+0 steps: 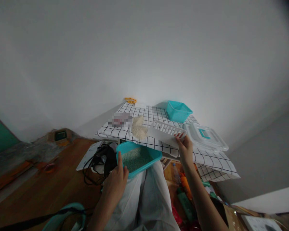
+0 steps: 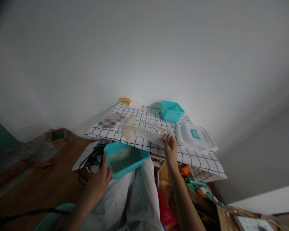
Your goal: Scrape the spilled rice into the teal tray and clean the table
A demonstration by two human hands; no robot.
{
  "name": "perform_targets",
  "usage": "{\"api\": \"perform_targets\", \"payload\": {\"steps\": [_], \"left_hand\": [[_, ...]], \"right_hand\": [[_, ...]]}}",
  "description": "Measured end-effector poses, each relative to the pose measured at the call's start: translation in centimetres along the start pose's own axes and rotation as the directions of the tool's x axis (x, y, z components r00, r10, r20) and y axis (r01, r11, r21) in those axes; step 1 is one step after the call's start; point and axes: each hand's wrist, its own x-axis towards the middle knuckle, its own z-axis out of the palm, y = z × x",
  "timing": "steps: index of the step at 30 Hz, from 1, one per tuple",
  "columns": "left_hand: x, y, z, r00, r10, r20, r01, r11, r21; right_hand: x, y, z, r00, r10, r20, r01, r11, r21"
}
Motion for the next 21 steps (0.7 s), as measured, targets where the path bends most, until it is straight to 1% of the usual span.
{"api": "perform_targets", "payload": {"steps": [4, 8, 11, 15, 18, 21], "left_hand": [[0.2, -0.3, 0.4, 1.0, 0.002, -0.018, -0.002, 1.0, 0.014], [0.2, -0.5, 0.5, 1.0, 0.016, -0.023, -0.017, 1.0, -0.004], [0.2, -0.4, 0.4, 1.0, -0.005, -0.01, 0.005, 1.0, -0.015], [0.1, -0.3, 0.3, 1.0, 0.001, -0.014, -0.002, 1.0, -0.023], [0.1, -0.2, 0.2, 1.0, 0.006, -0.024, -0.007, 1.0, -0.019], [0.0, 0.0, 0.0, 1.0, -0.004, -0.015, 0.004, 1.0, 0.0]], "right_hand": [[-0.8, -0.9, -0.1, 1.0, 0.001, 0.014, -0.001, 1.0, 0.009], [-1.5, -1.5, -0.4, 0.999, 0.017, 0.032, -0.018, 1.0, 0.024], [-2.2, -1.8, -0.5, 0.998, 0.034, 0.047, -0.036, 0.998, 0.047], [-2.8, -1.6, -0.5, 0.995, 0.064, 0.079, -0.07, 0.995, 0.074], [-2.2, -1.3, -0.6, 0.998, 0.056, 0.039, -0.059, 0.994, 0.089], [-0.3, -0.8, -0.4, 0.999, 0.023, -0.042, -0.019, 0.996, 0.091]]}}
